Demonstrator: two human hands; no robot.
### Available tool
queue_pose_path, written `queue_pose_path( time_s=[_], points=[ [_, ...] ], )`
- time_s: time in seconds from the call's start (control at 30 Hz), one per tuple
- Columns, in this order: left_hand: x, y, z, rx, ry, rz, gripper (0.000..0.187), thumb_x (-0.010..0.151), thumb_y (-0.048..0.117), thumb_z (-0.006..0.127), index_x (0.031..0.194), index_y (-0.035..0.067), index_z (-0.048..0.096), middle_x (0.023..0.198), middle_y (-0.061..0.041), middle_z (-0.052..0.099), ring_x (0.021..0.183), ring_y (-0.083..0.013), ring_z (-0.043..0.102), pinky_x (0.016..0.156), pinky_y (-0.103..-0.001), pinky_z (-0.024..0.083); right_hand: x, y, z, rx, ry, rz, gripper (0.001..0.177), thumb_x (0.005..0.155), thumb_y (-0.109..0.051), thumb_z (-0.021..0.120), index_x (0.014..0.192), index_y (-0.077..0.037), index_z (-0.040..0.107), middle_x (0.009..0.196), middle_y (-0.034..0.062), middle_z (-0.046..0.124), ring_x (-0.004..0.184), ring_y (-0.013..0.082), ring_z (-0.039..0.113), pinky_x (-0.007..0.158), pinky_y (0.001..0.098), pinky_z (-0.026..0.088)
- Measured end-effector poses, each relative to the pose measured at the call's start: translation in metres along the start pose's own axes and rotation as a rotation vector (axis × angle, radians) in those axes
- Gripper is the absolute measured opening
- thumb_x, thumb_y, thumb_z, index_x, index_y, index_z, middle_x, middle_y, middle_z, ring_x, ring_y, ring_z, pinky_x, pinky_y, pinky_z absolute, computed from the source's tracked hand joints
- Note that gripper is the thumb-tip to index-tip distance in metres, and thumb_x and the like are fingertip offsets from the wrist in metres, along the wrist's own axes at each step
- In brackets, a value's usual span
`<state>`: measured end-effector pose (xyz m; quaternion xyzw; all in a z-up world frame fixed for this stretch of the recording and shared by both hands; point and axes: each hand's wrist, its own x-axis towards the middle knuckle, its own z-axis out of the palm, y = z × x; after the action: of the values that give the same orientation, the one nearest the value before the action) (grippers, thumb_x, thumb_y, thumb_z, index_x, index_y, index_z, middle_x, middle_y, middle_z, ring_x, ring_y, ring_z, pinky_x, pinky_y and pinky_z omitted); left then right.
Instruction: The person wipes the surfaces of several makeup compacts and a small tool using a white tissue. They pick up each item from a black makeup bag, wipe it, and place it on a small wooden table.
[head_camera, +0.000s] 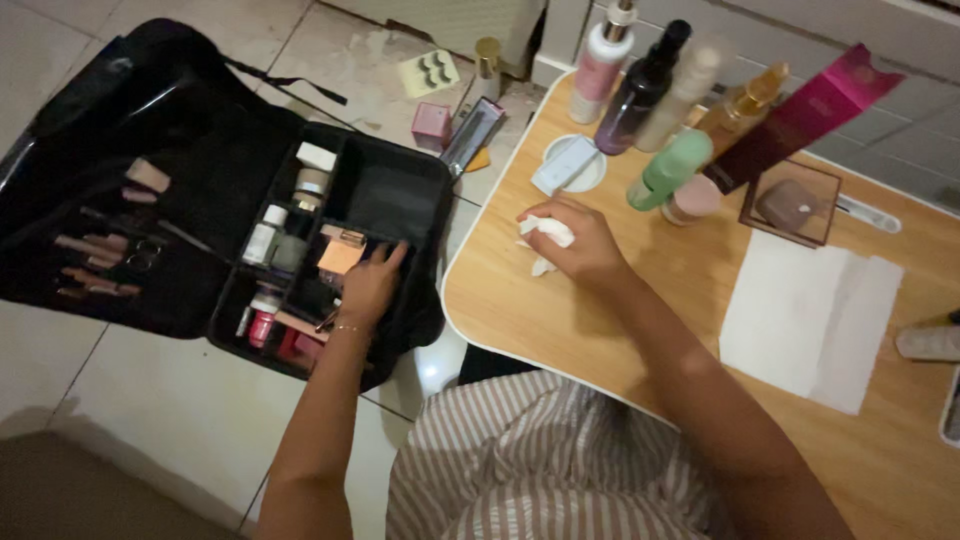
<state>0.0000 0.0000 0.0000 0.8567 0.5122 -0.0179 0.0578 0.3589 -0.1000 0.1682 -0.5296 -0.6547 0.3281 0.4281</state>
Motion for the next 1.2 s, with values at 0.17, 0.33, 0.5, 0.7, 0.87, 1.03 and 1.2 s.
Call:
queue_pose_path(
  time_s=[0.17,0.33,0.5,0.7,0.87,1.03,1.2],
  points=[
    [0.0,-0.002,0.005,0.066,0.259,0.163,0.04,0.083,0.014,0.067,0.123,0.021,0.068,0.129,-0.018,0.066,0.09,-0.0348,0.07,0.084,-0.045,0.056,-0.004,-0.006,-0.002,0.011,0.024,-0.004,0.02,0.094,-0.011,0.071,0.112,-0.005,0.072,0.102,0.0055,0.072,0.092,0.0137,0.07,0.08,0.0281,0.056],
    [0.002,-0.005,-0.007,-0.066,0.237,0.024,0.026,0.085,0.023,0.071,0.107,0.01,0.066,0.11,-0.02,0.069,0.089,-0.0391,0.067,0.079,-0.049,0.054,-0.004,-0.009,-0.003,-0.002,0.039,0.007,0.02,0.093,-0.011,0.071,0.112,-0.004,0.072,0.099,0.0061,0.07,0.088,0.0134,0.069,0.077,0.0285,0.056],
    [-0.006,-0.019,-0.039,-0.064,0.531,-0.089,0.009,0.094,0.011,0.065,0.104,0.011,0.066,0.089,-0.012,0.071,0.094,-0.0335,0.068,0.088,-0.052,0.052,-0.003,-0.006,0.001,0.102,0.04,0.158,0.021,0.091,-0.013,0.07,0.111,-0.006,0.072,0.102,0.0036,0.068,0.086,0.0091,0.068,0.069,0.0268,0.058],
    [-0.006,-0.005,-0.107,-1.107,0.606,-0.228,0.03,0.098,0.008,0.066,0.125,0.009,0.051,0.107,-0.006,0.068,0.099,-0.0137,0.064,0.083,-0.029,0.05,-0.005,-0.004,-0.009,0.182,0.072,0.125,0.02,0.098,-0.014,0.068,0.115,-0.004,0.072,0.1,0.0005,0.07,0.088,0.0076,0.064,0.076,0.0255,0.054],
    [-0.004,0.066,-0.165,-1.574,0.527,0.03,0.057,0.1,-0.001,0.067,0.153,0.004,0.049,0.124,-0.003,0.061,0.112,-0.012,0.057,0.099,-0.026,0.048,-0.019,-0.019,-0.038,0.362,0.123,0.158,0.016,0.104,-0.012,0.064,0.116,-0.001,0.069,0.103,0.0033,0.07,0.096,0.0088,0.065,0.081,0.0258,0.054],
    [0.006,0.183,-0.197,-1.983,0.235,0.147,0.051,0.098,0.0,0.065,0.146,-0.002,0.048,0.126,-0.008,0.066,0.112,-0.0156,0.063,0.098,-0.031,0.052,-0.064,-0.053,-0.08,0.331,0.457,0.084,0.027,0.092,0.001,0.056,0.116,-0.008,0.062,0.119,0.0137,0.063,0.099,0.0212,0.066,0.078,0.0324,0.058],
    [0.003,0.31,-0.196,-2.322,0.042,0.361,0.048,0.103,0.002,0.064,0.148,0.001,0.047,0.126,-0.009,0.063,0.114,-0.015,0.064,0.101,-0.031,0.055,-0.096,-0.081,-0.088,-0.019,0.8,0.004,0.037,0.093,0.008,0.063,0.126,-0.007,0.055,0.123,0.0108,0.061,0.112,0.0243,0.062,0.101,0.0377,0.054]
  ],
)
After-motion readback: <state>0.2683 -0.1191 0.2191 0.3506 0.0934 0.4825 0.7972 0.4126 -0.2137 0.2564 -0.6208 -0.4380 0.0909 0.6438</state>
